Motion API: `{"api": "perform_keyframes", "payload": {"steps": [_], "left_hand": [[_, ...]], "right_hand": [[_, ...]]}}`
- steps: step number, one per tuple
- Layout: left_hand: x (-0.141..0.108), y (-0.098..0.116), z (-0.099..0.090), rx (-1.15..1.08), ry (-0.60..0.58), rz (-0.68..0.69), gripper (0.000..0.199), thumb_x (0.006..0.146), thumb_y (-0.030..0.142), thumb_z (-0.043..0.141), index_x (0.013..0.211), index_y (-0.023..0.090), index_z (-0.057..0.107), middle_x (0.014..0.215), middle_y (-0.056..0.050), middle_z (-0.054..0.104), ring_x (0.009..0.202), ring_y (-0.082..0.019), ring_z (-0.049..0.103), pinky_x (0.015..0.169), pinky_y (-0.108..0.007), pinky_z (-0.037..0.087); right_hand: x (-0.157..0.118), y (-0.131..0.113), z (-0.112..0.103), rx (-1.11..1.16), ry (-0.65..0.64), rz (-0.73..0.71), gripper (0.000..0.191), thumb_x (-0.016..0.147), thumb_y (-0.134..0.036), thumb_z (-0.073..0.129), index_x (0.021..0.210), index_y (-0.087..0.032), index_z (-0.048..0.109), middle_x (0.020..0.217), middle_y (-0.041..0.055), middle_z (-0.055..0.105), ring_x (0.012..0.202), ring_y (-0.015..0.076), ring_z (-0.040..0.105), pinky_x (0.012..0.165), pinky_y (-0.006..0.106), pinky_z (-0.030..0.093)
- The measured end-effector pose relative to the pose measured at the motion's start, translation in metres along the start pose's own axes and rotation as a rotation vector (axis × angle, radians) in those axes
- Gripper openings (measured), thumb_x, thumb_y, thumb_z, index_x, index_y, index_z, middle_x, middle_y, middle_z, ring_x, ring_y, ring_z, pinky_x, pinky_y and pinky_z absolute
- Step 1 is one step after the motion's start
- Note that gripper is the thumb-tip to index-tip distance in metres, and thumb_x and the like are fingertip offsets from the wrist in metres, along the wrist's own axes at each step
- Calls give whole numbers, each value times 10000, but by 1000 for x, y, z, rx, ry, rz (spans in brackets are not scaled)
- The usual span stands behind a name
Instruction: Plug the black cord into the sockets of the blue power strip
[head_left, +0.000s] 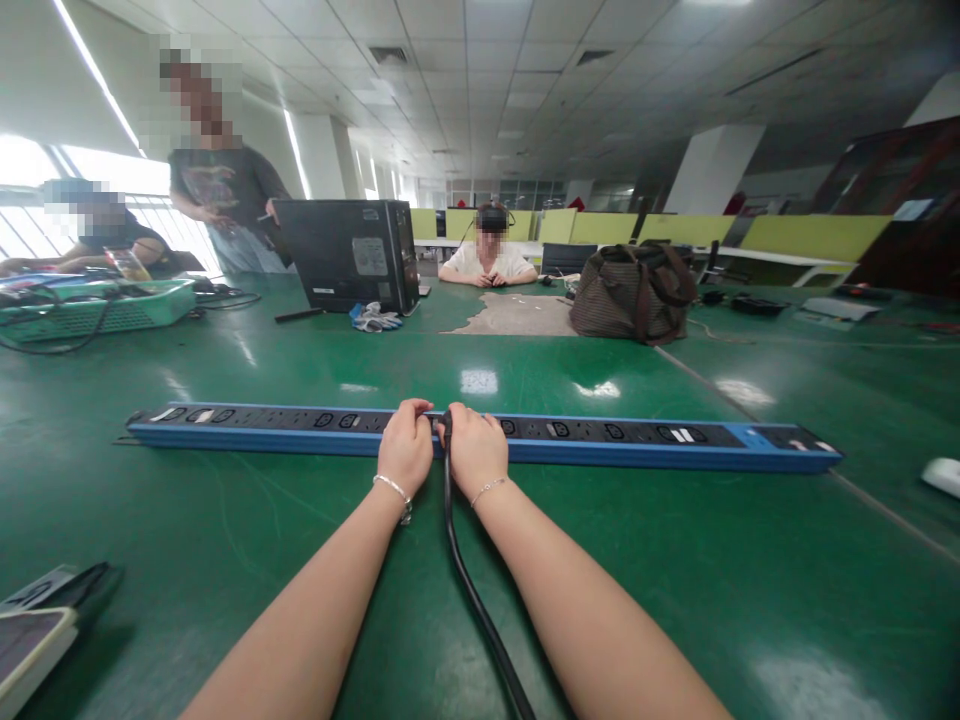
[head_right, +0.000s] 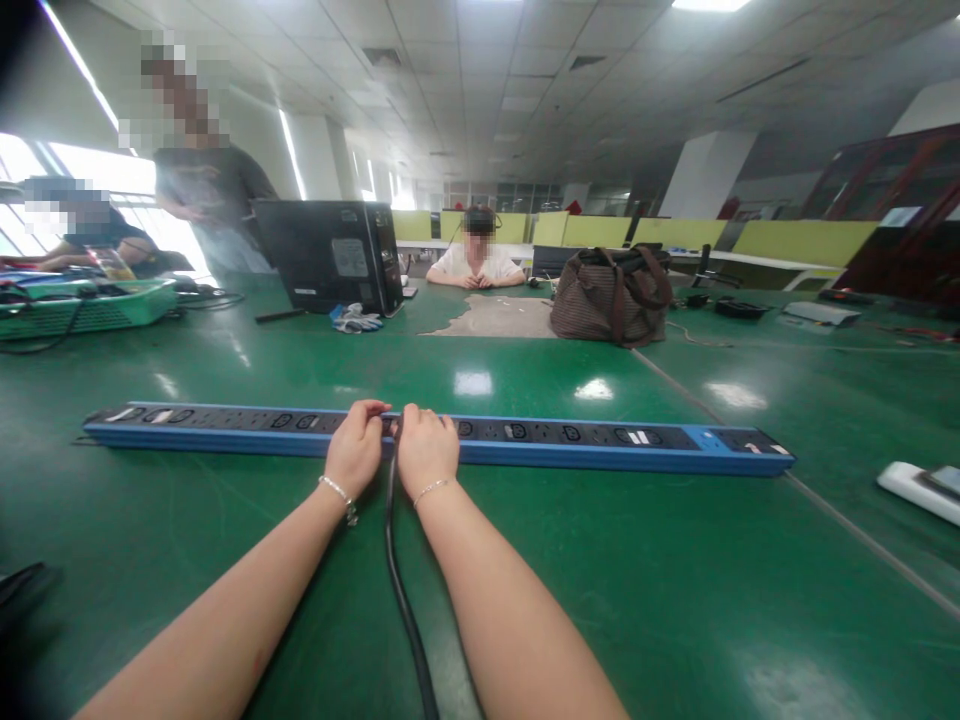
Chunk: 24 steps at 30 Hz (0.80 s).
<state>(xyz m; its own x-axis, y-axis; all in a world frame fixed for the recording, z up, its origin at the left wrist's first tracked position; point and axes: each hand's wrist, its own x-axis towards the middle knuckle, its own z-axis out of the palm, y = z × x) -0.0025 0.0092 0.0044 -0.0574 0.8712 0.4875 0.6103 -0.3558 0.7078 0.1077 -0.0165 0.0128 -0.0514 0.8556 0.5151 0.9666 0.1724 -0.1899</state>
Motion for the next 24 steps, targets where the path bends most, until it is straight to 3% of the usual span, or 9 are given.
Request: {"api": "perform_keyframes", "payload": {"steps": [4,11,18,24], "left_hand": [[0,0,0,76,-26,23,229,827,210,352,950,196,545,985,-72,657,964,-199,595,895,-367,445],[-5,4,0,301,-190,127,298,847,236,360,1039,203,586,1042,-64,669,1013,-218,575,911,-386,409],[-7,3,-2,328,-227,200,438,834,212,398,1264,266,464,1198,-36,621,1107,-204,544,951,-396,366],[-7,0,-2,366,-267,352,500,841,346,486,1329,268,414,1193,-70,619,1111,-223,546,941,-394,380]], "right_hand": [[0,-1,1,-7,-36,22,247,908,-330,405,1041,-173,541,978,95,678,993,215,585,940,379,342],[-6,7,1,91,-90,28,366,910,-242,322,1230,-187,491,1243,89,586,1189,203,487,1018,393,275],[-16,20,-1,138,-98,-71,525,859,-313,418,1374,-222,369,1346,46,504,1271,212,397,1072,416,221],[-30,36,-3,119,-62,-79,600,828,-257,431,1401,-108,330,1446,96,360,1320,211,323,1083,371,240]]}}
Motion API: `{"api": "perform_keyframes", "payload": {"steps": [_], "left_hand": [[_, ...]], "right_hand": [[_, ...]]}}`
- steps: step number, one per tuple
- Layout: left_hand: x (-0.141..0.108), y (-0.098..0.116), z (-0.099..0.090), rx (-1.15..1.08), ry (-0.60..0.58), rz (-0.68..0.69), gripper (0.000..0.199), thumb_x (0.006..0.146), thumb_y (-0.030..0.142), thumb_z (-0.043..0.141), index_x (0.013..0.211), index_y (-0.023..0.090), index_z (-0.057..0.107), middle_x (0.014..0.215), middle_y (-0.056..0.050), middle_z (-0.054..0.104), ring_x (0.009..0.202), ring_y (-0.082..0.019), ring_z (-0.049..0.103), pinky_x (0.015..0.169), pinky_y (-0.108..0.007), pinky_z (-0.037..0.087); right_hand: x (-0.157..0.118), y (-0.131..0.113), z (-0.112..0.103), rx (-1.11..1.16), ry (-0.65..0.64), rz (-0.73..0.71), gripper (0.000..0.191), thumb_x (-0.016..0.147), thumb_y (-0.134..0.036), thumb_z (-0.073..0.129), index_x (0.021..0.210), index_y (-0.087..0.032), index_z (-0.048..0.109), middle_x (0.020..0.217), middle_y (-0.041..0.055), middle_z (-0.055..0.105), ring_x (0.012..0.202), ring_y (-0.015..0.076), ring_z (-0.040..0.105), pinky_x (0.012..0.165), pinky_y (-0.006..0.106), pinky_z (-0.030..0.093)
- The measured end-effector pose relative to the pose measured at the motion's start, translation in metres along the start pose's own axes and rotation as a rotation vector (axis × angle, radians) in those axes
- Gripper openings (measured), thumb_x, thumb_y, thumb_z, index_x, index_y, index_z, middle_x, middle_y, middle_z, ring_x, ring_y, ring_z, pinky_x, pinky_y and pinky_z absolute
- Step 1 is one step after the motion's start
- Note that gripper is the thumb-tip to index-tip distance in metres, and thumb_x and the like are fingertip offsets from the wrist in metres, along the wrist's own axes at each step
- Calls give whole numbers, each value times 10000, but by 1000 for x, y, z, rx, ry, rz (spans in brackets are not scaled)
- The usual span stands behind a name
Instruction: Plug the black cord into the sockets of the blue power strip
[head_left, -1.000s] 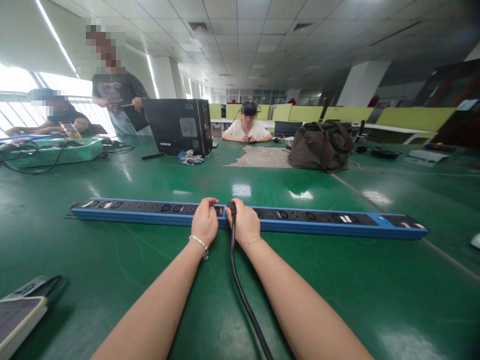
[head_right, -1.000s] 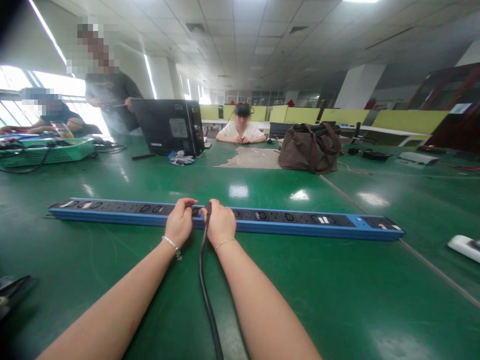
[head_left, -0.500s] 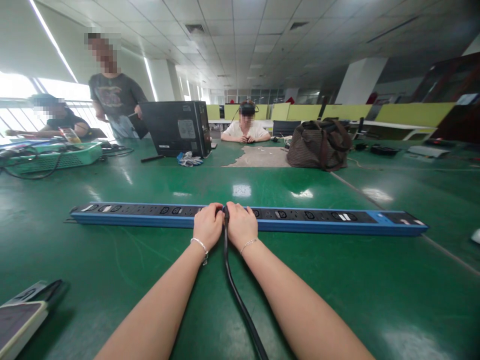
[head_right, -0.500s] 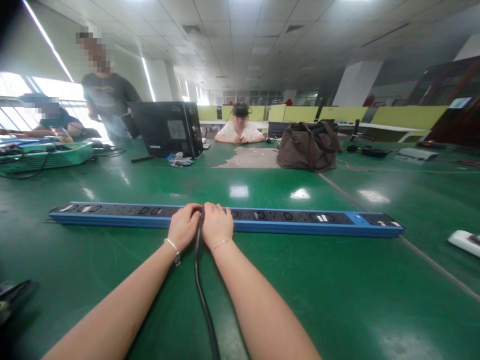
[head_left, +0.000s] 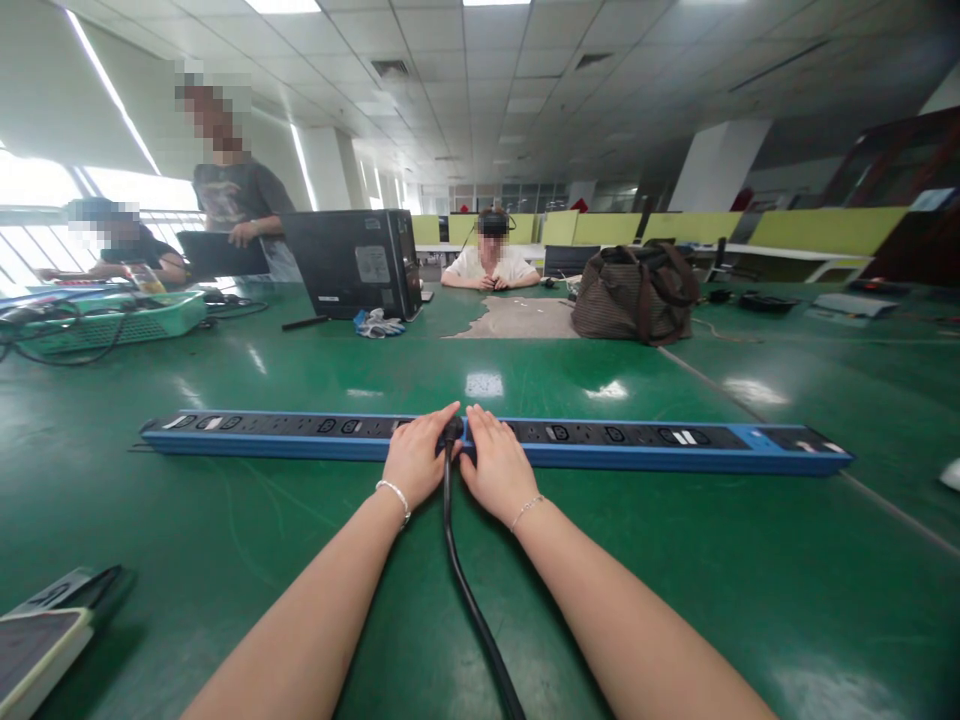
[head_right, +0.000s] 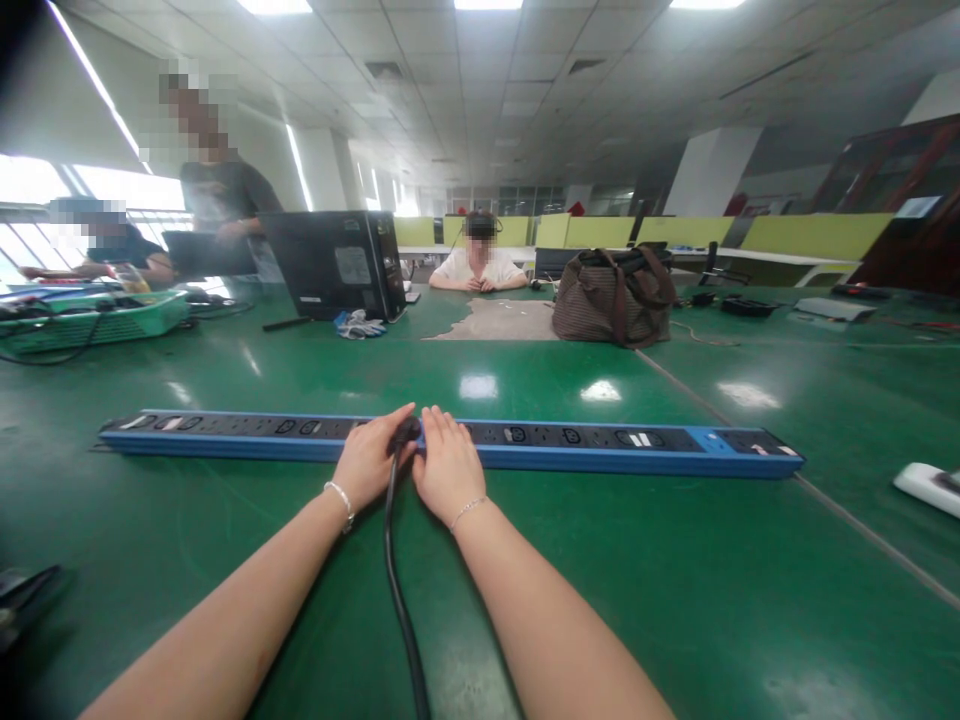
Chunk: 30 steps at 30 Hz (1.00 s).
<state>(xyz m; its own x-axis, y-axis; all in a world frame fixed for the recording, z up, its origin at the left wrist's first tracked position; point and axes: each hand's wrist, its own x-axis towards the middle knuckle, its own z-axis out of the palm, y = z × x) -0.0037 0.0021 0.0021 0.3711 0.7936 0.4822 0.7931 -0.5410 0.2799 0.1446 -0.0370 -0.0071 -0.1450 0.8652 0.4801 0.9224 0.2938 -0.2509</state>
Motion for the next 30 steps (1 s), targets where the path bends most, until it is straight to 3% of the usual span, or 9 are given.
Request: {"api": "perform_keyframes", "payload": {"steps": [5,8,17,30], "left_hand": [[3,2,0,-27,17,-32,378,845,395,499,1207,289,540,1152,-45,649,1057,-215,579,926,-382,402],[6,5,-1,-30,14,-73,356,834,367,526,1178,286,567,1107,-48,670,1018,-216,600,907,-369,422],[14,2,-4,-33,-62,-119,339,805,345,564,1143,344,591,1069,-28,685,1004,-232,606,871,-380,444],[12,1,-4,-15,-55,-64,336,820,350,533,1153,332,577,1078,-30,677,1019,-231,591,878,-376,430]], "right_hand": [[-15,29,-14,-134,15,44,568,803,-290,498,1347,-143,423,1422,85,403,1330,254,287,1093,447,171],[-17,38,-19,-165,13,81,538,793,-328,529,1301,-158,475,1387,86,450,1300,250,328,1074,432,195],[-14,36,-15,-175,42,95,523,771,-320,548,1273,-182,494,1362,97,473,1278,244,350,1050,435,201],[-11,31,-11,-175,64,130,513,769,-401,566,1243,-212,509,1352,92,485,1267,249,363,1043,462,173]]}}
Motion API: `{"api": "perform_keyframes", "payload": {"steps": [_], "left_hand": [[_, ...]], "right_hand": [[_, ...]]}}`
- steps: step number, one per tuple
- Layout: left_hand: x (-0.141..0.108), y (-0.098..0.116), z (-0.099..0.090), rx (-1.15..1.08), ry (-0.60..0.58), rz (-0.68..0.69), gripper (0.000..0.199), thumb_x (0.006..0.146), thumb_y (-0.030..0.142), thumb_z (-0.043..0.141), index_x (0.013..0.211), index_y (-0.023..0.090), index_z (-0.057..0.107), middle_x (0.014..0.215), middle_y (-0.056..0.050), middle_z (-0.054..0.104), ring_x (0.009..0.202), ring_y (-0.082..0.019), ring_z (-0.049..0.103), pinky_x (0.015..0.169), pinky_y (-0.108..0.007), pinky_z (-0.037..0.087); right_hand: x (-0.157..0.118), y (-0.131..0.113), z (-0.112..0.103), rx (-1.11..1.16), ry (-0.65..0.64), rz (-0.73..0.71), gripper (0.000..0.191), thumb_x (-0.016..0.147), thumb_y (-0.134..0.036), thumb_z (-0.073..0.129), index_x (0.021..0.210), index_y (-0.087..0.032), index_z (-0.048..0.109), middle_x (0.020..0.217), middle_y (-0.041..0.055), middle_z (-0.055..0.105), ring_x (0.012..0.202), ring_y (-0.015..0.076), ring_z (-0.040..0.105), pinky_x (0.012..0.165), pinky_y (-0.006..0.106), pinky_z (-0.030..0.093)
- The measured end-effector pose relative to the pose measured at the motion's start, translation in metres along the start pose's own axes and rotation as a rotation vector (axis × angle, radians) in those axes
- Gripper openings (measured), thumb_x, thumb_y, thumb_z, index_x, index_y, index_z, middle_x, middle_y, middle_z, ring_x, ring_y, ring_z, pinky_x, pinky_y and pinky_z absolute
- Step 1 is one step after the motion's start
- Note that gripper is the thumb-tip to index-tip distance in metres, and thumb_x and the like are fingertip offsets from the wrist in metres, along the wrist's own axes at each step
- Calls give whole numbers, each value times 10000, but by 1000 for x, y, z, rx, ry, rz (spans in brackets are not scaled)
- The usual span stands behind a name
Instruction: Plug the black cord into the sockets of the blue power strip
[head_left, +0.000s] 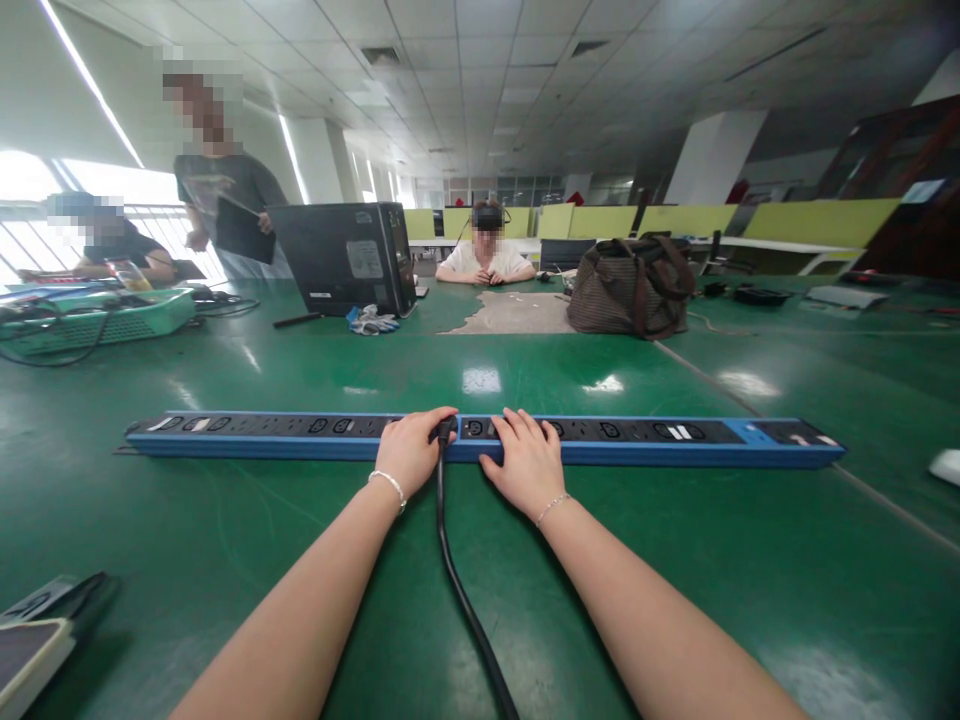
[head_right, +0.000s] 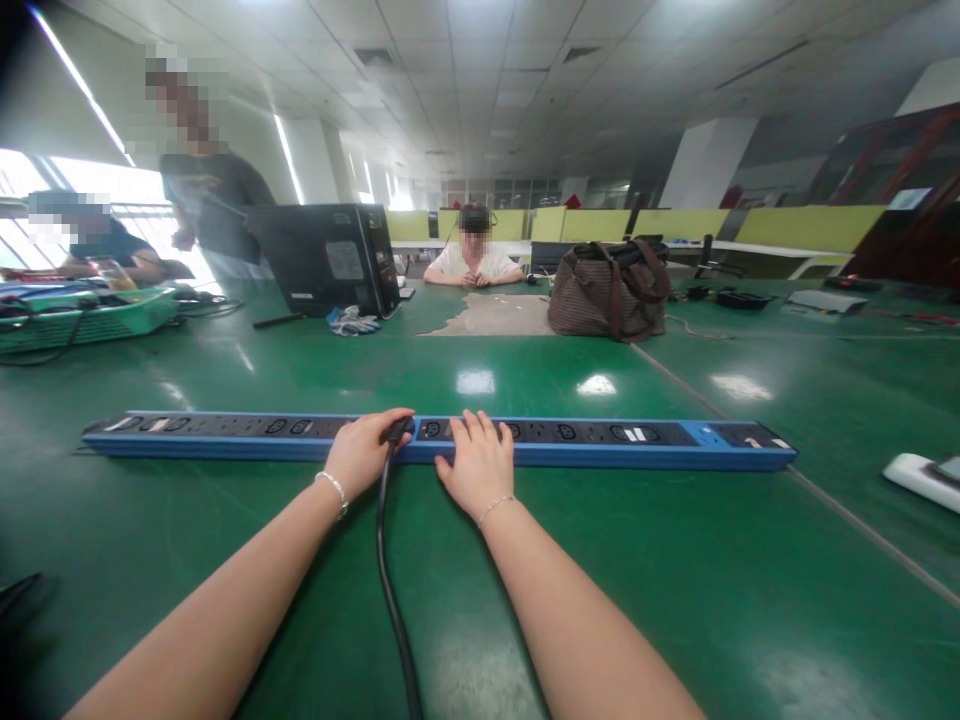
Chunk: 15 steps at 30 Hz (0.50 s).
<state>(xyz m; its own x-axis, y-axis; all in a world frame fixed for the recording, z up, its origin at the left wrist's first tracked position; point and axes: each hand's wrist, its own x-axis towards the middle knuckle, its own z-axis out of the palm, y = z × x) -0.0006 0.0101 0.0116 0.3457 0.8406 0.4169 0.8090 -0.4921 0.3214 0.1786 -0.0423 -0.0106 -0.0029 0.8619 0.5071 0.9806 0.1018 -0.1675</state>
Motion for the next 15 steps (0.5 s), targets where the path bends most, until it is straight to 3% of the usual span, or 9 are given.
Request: {"api": "perform_keyframes", "payload": {"steps": [6,15], "left_hand": [[-5,4,5,33,61,20,335,857,418,467,1160,303,552,1093,-42,667,1036,-234,576,898,-406,393],[-6,2,10,42,81,26,318,879,390,440,1160,280,540,1079,-54,667,1026,-221,574,904,-396,379]], "right_hand": [[3,-2,1,27,21,12,489,789,-467,548,1204,-208,545,1315,92,522,1240,254,394,1027,467,188],[3,-2,1,30,18,13,490,789,-469,550,1209,-216,549,1307,102,528,1237,257,400,1026,468,189]]}}
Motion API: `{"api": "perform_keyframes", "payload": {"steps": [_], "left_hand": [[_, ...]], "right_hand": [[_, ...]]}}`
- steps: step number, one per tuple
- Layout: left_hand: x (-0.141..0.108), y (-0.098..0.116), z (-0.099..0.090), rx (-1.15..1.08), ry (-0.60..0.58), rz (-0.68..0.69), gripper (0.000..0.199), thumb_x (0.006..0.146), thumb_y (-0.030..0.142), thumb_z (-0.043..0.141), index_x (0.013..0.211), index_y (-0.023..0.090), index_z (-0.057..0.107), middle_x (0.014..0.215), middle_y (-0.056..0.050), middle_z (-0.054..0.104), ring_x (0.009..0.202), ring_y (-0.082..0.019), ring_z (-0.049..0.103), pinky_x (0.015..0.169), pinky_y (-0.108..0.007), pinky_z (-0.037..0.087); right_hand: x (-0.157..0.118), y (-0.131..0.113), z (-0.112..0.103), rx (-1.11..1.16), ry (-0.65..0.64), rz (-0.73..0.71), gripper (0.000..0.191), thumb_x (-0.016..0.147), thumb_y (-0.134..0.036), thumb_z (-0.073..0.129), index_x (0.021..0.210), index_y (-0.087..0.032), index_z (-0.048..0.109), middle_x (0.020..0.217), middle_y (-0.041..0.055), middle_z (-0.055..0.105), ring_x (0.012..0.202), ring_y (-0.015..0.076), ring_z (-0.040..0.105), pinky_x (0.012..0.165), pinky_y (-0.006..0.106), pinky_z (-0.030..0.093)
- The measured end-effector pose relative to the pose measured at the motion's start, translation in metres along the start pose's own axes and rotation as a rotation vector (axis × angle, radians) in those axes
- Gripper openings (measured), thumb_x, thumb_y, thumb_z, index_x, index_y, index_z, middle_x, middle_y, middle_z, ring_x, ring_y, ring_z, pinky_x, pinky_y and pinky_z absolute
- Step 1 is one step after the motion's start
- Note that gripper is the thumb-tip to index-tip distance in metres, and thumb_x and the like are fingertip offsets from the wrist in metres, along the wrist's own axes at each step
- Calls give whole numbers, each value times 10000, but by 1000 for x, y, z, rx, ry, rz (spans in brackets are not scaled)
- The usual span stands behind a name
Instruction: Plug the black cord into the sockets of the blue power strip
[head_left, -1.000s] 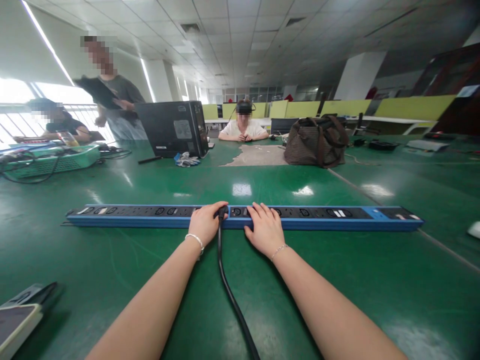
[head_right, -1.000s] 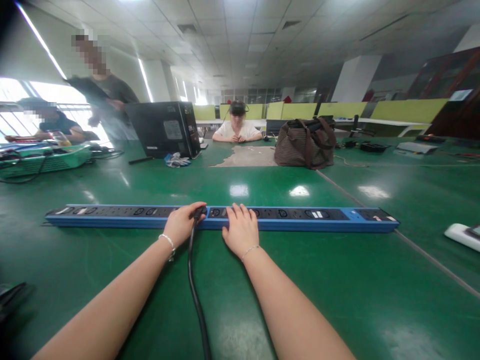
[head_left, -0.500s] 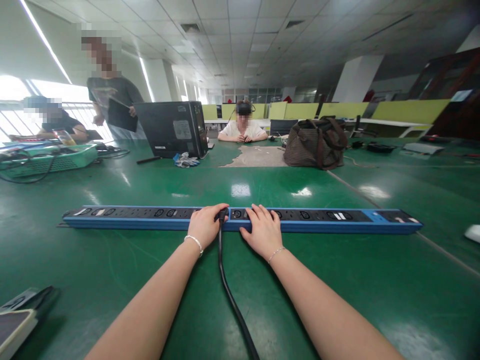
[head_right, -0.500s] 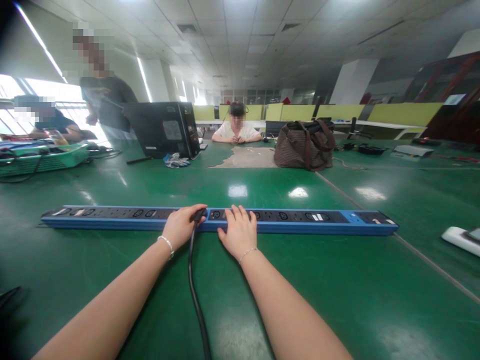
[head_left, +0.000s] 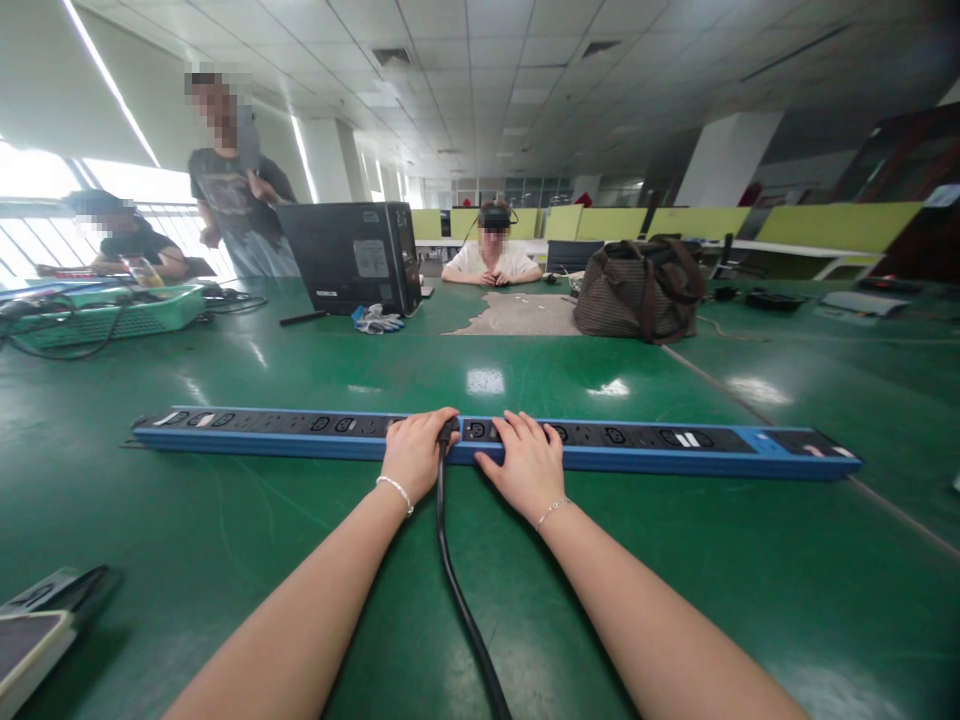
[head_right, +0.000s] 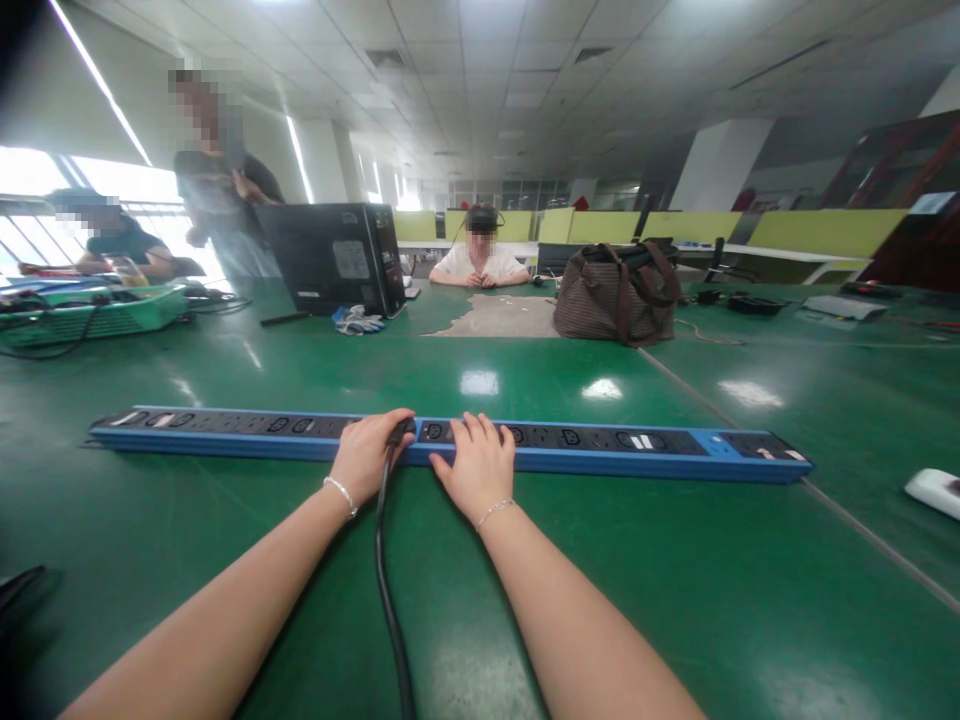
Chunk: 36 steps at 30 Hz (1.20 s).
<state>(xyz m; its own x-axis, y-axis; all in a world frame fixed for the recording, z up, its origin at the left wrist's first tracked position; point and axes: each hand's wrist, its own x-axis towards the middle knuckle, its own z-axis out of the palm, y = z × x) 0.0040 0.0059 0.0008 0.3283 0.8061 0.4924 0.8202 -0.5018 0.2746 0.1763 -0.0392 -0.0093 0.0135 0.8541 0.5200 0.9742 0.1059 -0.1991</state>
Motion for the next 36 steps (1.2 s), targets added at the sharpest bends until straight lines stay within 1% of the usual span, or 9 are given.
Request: {"api": "perform_keyframes", "payload": {"steps": [4,8,9,13,17,20,25,29,36], "left_hand": [[1,2,-1,-93,79,8,286,870,369,452,1109,251,555,1015,-60,673,960,-218,601,871,-385,415],[12,-2,-25,-271,402,-224,322,869,377,429,1140,220,505,1005,-54,645,852,-174,611,799,-314,464],[15,-7,-32,-273,407,-242,328,861,389,439,1138,228,505,999,-44,644,830,-170,612,784,-308,470],[21,-39,-54,-251,270,-127,358,817,414,477,1112,217,524,996,-47,642,826,-176,612,788,-310,475],[16,-80,-62,-317,162,-135,395,786,464,479,1072,197,532,889,-54,658,792,-183,617,789,-335,486],[11,-101,-68,-350,89,-138,448,762,516,492,1075,198,514,878,-63,667,794,-194,623,788,-356,492],[4,-111,-72,-303,-18,-123,464,764,529,498,1083,192,505,976,-88,664,886,-213,626,840,-370,478],[2,-115,-66,-305,-49,-139,485,758,548,497,1091,196,503,932,-72,680,860,-212,639,846,-373,476],[1,-121,-61,-371,-67,-235,604,660,633,573,1073,194,549,925,-72,690,835,-224,647,815,-380,494]], "right_hand": [[0,0,0,-2,-2,2,497,789,-470,552,1211,-210,549,1309,91,529,1237,252,399,1028,456,190],[0,2,1,8,0,6,498,791,-477,545,1212,-211,550,1319,80,523,1245,245,390,1034,447,183],[0,2,1,10,-1,6,497,792,-479,543,1211,-212,550,1320,78,523,1247,244,387,1035,446,182],[0,2,1,15,-6,11,498,789,-479,545,1209,-212,553,1319,71,524,1248,241,386,1036,440,180],[0,2,1,18,-6,13,494,790,-476,543,1207,-211,555,1315,73,527,1240,239,395,1034,437,185],[0,2,1,17,-4,7,496,791,-479,541,1205,-208,554,1314,80,527,1240,242,396,1031,441,186],[0,3,2,17,6,4,494,788,-481,540,1199,-208,559,1307,81,532,1235,251,400,1025,444,194],[0,3,3,15,6,2,486,792,-482,533,1196,-213,562,1305,84,533,1234,254,402,1022,447,198],[0,2,2,18,11,6,486,790,-484,533,1195,-217,563,1304,80,535,1229,251,406,1025,444,190]]}}
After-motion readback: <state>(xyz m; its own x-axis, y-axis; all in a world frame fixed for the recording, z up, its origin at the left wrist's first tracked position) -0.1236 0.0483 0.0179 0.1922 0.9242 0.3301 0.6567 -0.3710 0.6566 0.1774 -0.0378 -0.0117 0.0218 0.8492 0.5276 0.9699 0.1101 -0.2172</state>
